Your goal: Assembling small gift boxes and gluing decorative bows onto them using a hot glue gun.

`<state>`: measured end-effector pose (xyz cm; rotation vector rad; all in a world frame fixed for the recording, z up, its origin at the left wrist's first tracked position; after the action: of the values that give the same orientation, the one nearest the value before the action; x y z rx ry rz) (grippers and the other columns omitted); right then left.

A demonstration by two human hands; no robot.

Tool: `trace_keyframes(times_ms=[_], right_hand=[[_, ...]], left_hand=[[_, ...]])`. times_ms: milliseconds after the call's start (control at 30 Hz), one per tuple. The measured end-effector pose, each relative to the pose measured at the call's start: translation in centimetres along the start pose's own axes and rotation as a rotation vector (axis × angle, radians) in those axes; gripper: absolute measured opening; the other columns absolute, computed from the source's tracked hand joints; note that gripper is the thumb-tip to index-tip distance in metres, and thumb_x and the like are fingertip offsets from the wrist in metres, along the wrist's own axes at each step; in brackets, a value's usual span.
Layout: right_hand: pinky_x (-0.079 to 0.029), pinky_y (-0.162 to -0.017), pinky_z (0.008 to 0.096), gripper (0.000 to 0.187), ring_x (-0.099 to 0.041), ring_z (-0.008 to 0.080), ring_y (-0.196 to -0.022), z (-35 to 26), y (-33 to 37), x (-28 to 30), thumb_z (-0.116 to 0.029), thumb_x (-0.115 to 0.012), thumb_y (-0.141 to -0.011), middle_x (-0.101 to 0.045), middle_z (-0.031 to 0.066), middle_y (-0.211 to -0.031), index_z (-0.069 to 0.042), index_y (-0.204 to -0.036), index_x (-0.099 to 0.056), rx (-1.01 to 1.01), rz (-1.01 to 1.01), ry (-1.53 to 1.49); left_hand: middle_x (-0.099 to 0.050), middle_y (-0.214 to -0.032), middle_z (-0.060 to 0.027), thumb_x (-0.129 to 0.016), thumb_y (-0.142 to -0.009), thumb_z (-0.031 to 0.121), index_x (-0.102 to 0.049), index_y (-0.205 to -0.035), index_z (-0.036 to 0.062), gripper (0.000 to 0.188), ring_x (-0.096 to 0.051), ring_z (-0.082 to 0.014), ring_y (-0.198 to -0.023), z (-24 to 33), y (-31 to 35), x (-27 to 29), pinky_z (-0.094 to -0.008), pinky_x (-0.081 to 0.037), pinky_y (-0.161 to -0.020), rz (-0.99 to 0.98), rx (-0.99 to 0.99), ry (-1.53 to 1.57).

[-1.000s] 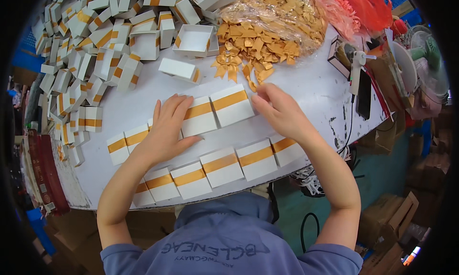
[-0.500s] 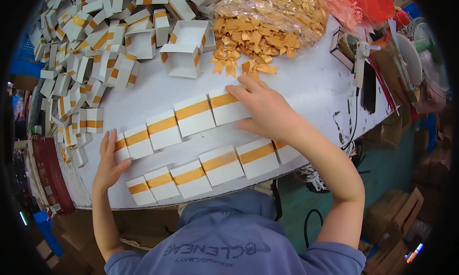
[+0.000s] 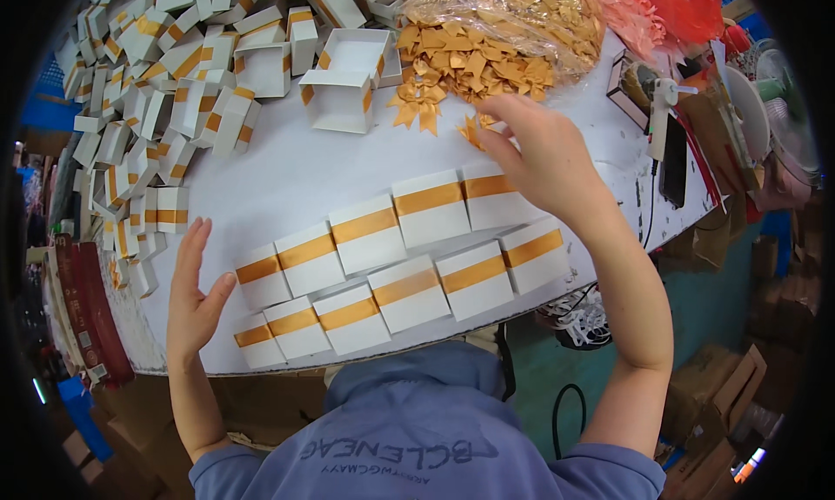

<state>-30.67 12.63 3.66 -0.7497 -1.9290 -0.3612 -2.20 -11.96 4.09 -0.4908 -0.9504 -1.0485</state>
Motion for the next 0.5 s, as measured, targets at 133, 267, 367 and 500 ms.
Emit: trace_keyframes(times_ms=[133,267,367,500], right_hand=[[-0.047,-0.071,0.0351,0.029,-0.058,0.0282,-0.087,-3.1,-2.1,-1.7,-0.004,-0.059,-0.077,-0.057,0.0134,-0.104,-0.005,-0.106,-0.057,0.233,0.035,-0.146],[-0.044,-0.083,0.0352,0.034,-0.050,0.0262,-0.108,-6.8,-4.2,-3.8,0.000,-0.058,-0.071,-0.049,0.0103,-0.123,-0.008,-0.104,-0.059,0.672,0.237,0.296],[-0.042,-0.085,0.0369,0.030,-0.047,0.0275,-0.112,-7.1,-6.6,-5.7,-0.002,-0.058,-0.068,-0.046,0.0100,-0.127,-0.009,-0.097,-0.060,0.758,0.274,0.456],[-0.043,-0.083,0.0343,0.017,-0.049,0.0245,-0.112,-9.1,-7.1,-5.7,-0.004,-0.057,-0.075,-0.043,0.0114,-0.130,-0.008,-0.092,-0.059,0.740,0.252,0.462]], left_hand=[[-0.030,-0.141,-0.0198,-0.065,-0.078,0.016,-0.036,-0.135,0.0047,0.065,-0.031,-0.0329,-0.130,-1.4,1.8,-0.4,-0.0382,-0.027,-0.104,-0.048,0.070,0.065],[-0.032,-0.140,-0.0197,-0.066,-0.077,0.015,-0.035,-0.134,0.0028,0.066,-0.031,-0.0327,-0.130,-2.5,4.4,-1.1,-0.0382,-0.027,-0.105,-0.051,0.167,0.160],[-0.033,-0.139,-0.0197,-0.067,-0.077,0.015,-0.036,-0.133,0.0018,0.065,-0.032,-0.0316,-0.129,-1.8,2.7,-1.6,-0.0381,-0.028,-0.104,-0.015,0.138,0.186],[-0.033,-0.138,-0.0150,-0.072,-0.071,0.014,-0.034,-0.134,0.0041,0.074,-0.032,-0.0274,-0.129,0.7,-1.2,-1.7,-0.0398,-0.029,-0.103,0.067,-0.058,0.236]])
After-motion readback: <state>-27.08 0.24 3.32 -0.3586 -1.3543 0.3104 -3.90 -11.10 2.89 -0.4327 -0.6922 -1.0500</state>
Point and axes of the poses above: each hand's wrist, its own y-axis away from the middle knuckle, its own x-axis out of the back of the hand, z = x × y, the point moved 5 cm from there along -y, towards the middle knuckle
